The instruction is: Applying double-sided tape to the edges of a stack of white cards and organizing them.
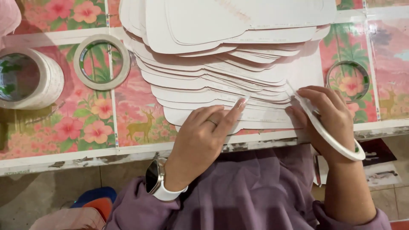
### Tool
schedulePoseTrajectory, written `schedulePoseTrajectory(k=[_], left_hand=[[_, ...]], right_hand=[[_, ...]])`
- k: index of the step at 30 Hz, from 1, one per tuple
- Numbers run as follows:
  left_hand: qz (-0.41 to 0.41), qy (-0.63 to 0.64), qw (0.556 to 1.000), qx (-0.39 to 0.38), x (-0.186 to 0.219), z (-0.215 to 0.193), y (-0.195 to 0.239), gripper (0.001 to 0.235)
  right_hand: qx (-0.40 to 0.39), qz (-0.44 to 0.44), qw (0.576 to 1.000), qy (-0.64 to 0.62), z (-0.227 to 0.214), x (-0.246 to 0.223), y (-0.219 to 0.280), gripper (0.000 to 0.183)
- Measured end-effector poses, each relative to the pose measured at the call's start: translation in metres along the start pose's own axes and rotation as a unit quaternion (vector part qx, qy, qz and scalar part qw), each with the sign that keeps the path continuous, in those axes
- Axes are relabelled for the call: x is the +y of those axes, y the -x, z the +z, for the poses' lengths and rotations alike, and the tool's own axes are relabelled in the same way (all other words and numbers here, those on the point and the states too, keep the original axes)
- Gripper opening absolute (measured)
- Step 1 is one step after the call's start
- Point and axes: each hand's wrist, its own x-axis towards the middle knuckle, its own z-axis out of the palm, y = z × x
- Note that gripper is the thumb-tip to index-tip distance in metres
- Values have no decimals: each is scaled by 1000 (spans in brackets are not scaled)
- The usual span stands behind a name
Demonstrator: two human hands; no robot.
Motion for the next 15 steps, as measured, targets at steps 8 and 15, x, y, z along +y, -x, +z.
schedulePoseTrajectory(k=[8, 15], left_hand=[[-24, -26, 999, -20, 5, 6, -1, 51], [-13, -33, 999, 4, 10, 7, 2, 33]], right_hand=[[-20, 72, 997, -29, 0, 4, -13, 33], [-3, 74, 996, -55, -13, -15, -1, 22]])
